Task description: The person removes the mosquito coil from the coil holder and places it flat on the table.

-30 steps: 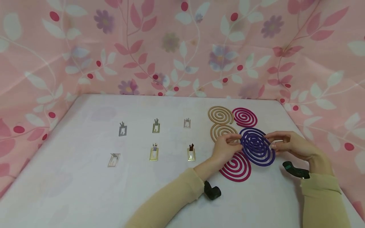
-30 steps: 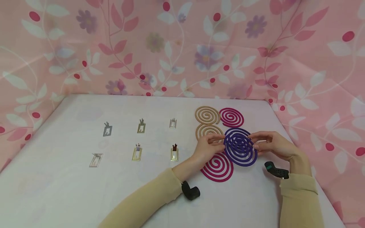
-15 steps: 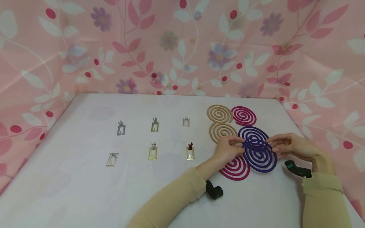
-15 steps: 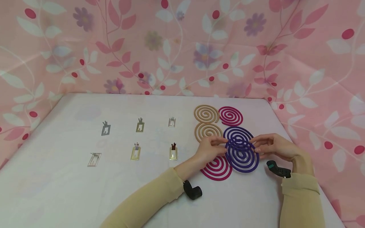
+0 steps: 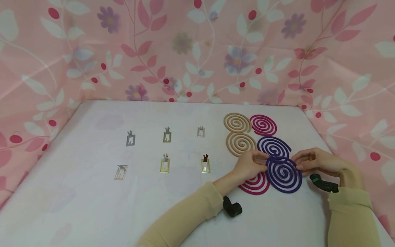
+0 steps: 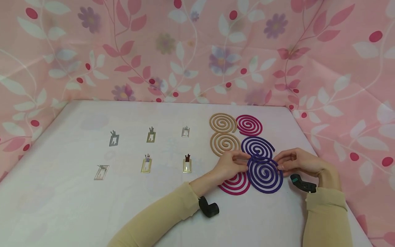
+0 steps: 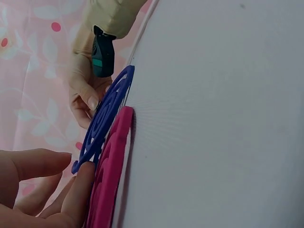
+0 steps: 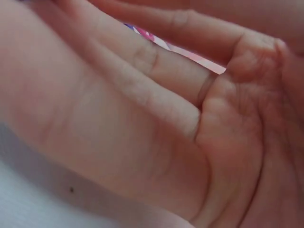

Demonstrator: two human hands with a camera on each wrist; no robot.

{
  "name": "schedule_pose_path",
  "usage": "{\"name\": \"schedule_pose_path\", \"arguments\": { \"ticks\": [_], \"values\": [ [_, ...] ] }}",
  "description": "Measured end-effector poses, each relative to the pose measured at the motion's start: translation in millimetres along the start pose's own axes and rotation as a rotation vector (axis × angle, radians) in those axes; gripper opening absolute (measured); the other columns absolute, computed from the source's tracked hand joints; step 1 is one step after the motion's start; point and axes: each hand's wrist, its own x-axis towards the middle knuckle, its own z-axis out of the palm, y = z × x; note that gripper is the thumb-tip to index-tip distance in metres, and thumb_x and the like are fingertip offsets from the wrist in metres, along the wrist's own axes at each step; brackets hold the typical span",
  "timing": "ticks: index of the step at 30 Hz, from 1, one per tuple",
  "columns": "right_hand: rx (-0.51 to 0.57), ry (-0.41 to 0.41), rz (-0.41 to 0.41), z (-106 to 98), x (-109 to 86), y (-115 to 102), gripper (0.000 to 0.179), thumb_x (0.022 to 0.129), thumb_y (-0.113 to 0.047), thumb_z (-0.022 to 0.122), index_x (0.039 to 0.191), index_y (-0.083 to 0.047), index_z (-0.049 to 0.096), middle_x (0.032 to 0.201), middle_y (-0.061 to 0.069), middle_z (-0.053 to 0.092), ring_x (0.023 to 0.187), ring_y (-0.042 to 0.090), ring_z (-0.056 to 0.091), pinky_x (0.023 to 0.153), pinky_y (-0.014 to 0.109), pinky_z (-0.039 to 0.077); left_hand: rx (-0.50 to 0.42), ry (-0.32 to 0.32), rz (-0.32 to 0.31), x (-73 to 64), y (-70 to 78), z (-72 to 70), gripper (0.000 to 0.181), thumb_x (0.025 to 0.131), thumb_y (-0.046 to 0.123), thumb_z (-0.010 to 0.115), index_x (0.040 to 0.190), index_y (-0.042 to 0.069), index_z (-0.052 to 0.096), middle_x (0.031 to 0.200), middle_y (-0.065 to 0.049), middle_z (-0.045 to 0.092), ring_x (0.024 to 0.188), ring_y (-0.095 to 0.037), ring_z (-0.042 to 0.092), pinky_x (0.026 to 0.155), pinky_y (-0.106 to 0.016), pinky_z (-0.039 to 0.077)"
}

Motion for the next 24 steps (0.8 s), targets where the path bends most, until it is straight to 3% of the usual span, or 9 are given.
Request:
{"name": "schedule_pose_path", "arguments": {
  "ticks": [9,15,24],
  "values": [
    [-0.182,0.097,0.008,2,-2.3,-6,0.028,0.098,0.0,0.056,0.124,0.009,0.063,0.113,0.005,0.075,0.1,0.017,0.072,0.086,0.031,0.06,0.071,-0.028,0.009,-2.8,0.9,0.0,0.029,0.084,-0.004,0.074,0.11,0.008,0.074,0.11,-0.003,0.075,0.096,-0.007,0.07,0.078,-0.014,0.054],
    [-0.211,0.094,0.013,2,-5.1,-11,0.028,0.098,0.0,0.057,0.123,0.01,0.063,0.114,0.004,0.074,0.101,0.015,0.071,0.087,0.029,0.059,0.129,-0.043,0.042,-3.2,0.7,0.4,0.029,0.086,-0.001,0.073,0.113,0.009,0.073,0.113,-0.002,0.074,0.099,-0.007,0.069,0.082,-0.013,0.053],
    [-0.28,0.154,0.067,4,-5.3,-15,0.032,0.098,-0.006,0.06,0.127,0.007,0.062,0.117,0.007,0.073,0.106,0.01,0.069,0.088,0.019,0.054,0.127,-0.047,0.041,-3.5,0.9,-0.6,0.027,0.088,0.001,0.072,0.114,0.009,0.073,0.112,-0.002,0.074,0.098,-0.004,0.067,0.083,-0.012,0.05]
  ]
}}
